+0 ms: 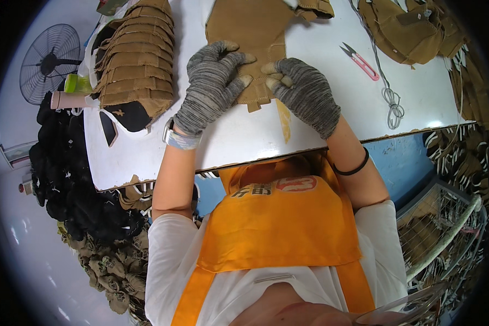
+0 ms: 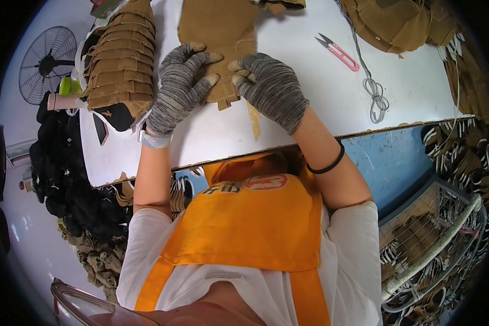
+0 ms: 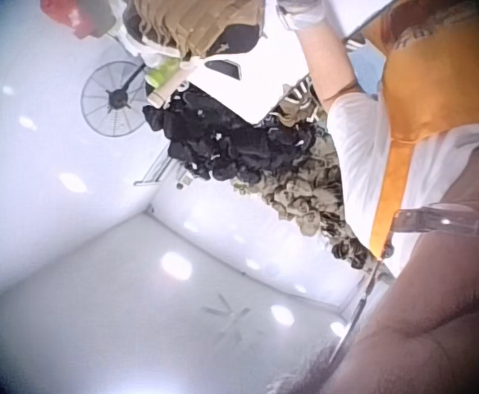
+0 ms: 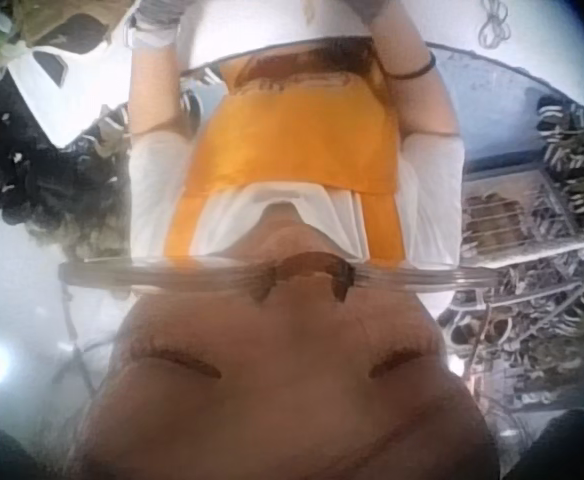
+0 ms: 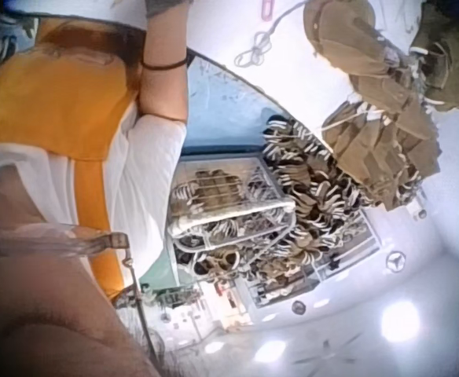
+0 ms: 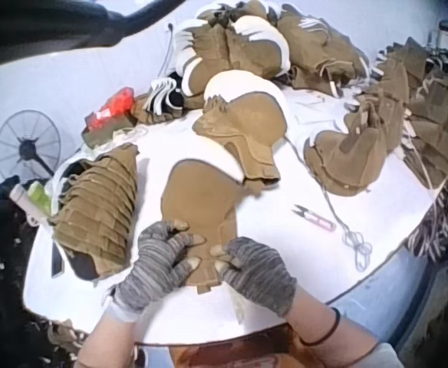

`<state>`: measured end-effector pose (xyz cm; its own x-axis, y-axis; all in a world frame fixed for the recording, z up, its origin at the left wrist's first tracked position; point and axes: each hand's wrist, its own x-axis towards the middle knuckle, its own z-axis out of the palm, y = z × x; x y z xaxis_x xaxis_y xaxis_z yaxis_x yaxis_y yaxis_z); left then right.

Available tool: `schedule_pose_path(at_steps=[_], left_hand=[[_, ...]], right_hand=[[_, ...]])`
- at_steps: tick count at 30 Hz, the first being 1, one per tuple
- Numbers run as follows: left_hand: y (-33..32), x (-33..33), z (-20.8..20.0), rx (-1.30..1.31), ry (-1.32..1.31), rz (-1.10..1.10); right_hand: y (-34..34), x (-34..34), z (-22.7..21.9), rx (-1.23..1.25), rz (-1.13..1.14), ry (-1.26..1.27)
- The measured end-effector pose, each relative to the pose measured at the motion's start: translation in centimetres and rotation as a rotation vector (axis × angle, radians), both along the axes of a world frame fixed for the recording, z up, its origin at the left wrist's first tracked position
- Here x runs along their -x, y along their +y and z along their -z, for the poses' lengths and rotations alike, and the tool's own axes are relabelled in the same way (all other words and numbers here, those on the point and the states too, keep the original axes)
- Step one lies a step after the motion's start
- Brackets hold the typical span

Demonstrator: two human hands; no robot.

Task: The person trims excess threads from shoe uppers using a pair of snips and stacks them on a pile.

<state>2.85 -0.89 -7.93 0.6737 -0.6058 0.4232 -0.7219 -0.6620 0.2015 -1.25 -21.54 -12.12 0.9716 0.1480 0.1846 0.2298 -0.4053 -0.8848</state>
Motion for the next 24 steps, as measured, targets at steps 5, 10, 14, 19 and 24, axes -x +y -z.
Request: schedule_pose_path(at_steps=[5,10,14,19,24], left_hand=[[0.7,0.3,1.8,-0.002,0.141,-0.056],[1.2,0.6,3.2,-0.036,0.203,-0.142],[0.6,0.9,3.3,-0.051,0.147,-0.163],[0.6,1.2,3.3,-0.085,0.099,-0.183],[0.7,1.2,3.3,-0.09,0.122,-0.191]], right_hand=[[0.5,-0.5,0.6,0.135,0.024,-0.041],[0.7,-2.1,-1.2,0.296,-0.056,0.135],[0.7,-4.1,-1.7,0.584,-0.114,0.147],[-0.2,-5.2,-1.3,0.5,-0.2,0.173],[0.6,-4.8,-2.6,0.52,-0.188,0.266]])
